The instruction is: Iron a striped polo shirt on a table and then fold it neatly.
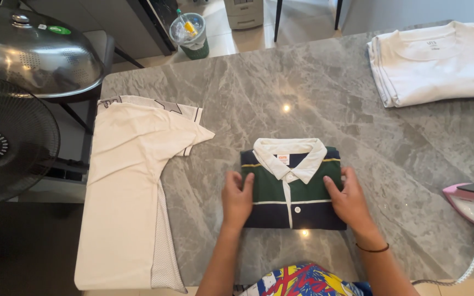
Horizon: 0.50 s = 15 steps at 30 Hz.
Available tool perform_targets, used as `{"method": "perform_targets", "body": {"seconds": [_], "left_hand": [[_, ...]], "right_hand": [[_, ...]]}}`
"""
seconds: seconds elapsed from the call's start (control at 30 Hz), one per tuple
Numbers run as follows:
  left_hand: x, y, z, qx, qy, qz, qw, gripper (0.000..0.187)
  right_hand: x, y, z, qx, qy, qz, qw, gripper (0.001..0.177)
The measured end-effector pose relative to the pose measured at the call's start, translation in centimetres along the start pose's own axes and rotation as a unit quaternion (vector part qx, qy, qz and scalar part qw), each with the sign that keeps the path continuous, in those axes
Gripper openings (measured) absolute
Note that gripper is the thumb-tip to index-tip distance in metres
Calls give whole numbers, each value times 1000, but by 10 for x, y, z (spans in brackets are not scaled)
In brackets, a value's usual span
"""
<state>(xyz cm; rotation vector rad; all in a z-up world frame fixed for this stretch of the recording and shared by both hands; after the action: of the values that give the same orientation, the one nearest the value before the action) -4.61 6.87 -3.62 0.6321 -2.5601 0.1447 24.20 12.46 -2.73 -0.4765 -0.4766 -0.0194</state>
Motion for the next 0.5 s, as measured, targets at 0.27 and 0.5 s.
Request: {"method": "perform_targets", "body": {"seconds": [0.27,0.5], "left_hand": [[-8,-3,22,-16,-153,-47,987,25],[-17,-15,30,179,-281,-41,942,58]], "right_hand": [[1,-8,-2,5,8,-37,999,47],[5,-9,-10,10,153,60,986,49]]}}
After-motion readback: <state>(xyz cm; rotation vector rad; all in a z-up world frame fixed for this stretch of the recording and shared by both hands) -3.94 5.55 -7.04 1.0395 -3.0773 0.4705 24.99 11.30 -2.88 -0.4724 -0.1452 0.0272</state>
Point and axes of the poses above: each hand's wrist, its own y-axis towards the middle knuckle, its own x-axis out of the back of the hand, z = x × y, the point moved 1 cm from there along y, towards the middle knuckle, and after that the axes turned 10 degrees about -x, right-handed, at the moved point
